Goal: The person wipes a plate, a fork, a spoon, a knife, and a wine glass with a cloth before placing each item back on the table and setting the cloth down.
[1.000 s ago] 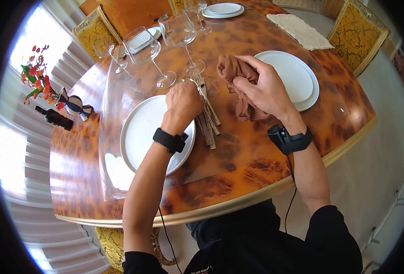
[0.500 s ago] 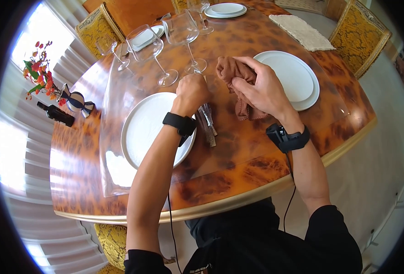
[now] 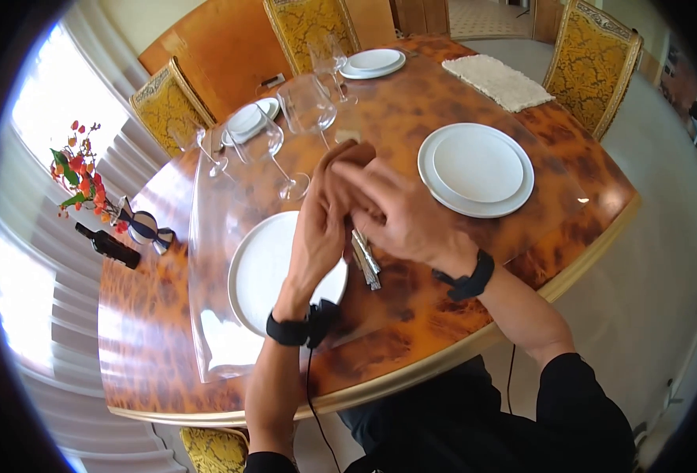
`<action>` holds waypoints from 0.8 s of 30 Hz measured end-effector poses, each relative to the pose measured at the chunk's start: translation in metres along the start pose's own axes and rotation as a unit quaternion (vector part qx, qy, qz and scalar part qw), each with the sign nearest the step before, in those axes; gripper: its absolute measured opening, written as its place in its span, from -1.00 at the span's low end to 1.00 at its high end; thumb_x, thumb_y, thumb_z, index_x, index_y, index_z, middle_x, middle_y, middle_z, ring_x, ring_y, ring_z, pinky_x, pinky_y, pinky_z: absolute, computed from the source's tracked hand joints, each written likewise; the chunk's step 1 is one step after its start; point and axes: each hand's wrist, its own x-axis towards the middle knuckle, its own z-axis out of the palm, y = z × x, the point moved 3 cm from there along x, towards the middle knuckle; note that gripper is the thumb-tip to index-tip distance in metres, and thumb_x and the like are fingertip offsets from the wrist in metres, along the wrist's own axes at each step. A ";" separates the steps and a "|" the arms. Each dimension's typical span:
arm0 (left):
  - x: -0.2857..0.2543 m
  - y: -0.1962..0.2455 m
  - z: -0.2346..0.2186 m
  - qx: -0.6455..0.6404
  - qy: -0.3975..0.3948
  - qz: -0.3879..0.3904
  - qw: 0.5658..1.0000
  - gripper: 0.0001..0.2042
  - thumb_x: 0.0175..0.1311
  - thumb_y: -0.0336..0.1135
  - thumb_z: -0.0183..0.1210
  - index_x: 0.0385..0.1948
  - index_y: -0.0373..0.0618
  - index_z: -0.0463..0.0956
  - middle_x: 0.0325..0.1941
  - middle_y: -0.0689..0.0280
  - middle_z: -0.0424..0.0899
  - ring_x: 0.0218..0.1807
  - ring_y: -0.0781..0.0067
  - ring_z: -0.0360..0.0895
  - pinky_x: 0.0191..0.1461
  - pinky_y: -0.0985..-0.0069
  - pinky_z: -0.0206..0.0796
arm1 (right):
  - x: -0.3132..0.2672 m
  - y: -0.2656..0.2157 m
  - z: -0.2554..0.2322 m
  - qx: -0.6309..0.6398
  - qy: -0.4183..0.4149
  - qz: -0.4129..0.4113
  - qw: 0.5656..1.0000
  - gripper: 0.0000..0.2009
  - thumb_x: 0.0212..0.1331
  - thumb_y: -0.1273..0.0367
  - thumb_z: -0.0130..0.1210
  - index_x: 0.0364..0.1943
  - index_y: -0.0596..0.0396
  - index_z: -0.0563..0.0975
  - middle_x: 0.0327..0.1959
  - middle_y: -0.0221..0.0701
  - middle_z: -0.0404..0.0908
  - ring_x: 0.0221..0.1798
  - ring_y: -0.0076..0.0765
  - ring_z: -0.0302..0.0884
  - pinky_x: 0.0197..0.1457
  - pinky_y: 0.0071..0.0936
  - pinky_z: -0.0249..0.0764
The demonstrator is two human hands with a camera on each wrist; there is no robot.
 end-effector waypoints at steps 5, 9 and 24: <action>-0.029 -0.010 -0.025 0.054 0.051 -0.073 0.995 -0.72 0.52 -0.43 -0.09 0.18 -0.25 0.34 -0.36 0.23 0.63 -0.35 0.47 0.51 -0.27 0.43 0.35 | 0.030 -0.011 0.016 -0.180 -0.025 -0.092 0.979 -0.48 0.04 0.41 0.28 0.19 -0.10 0.56 -0.23 -0.33 0.53 -0.26 -0.18 0.62 -0.25 -0.29 0.59; -0.024 -0.006 -0.039 0.134 0.122 -0.026 0.983 -0.85 0.48 -0.48 -0.06 0.00 -0.25 0.34 -0.54 0.02 0.58 -0.49 0.08 0.54 -0.41 0.19 0.27 | 0.046 -0.017 0.041 -0.203 0.006 -0.074 0.976 -0.50 0.01 0.41 0.28 0.15 -0.15 0.59 -0.27 -0.40 0.55 -0.29 -0.20 0.63 -0.31 -0.29 0.58; -0.040 -0.024 -0.041 -0.028 0.167 0.057 0.984 -0.92 0.55 -0.42 -0.07 -0.15 -0.21 0.37 -0.55 0.21 0.55 -0.53 0.24 0.47 -0.40 0.30 0.32 | 0.031 -0.020 0.069 0.342 -0.013 0.316 0.885 -0.75 0.42 0.27 -0.04 -0.11 0.16 0.56 -0.31 -0.52 0.60 -0.28 -0.65 0.51 -0.19 -0.59 0.45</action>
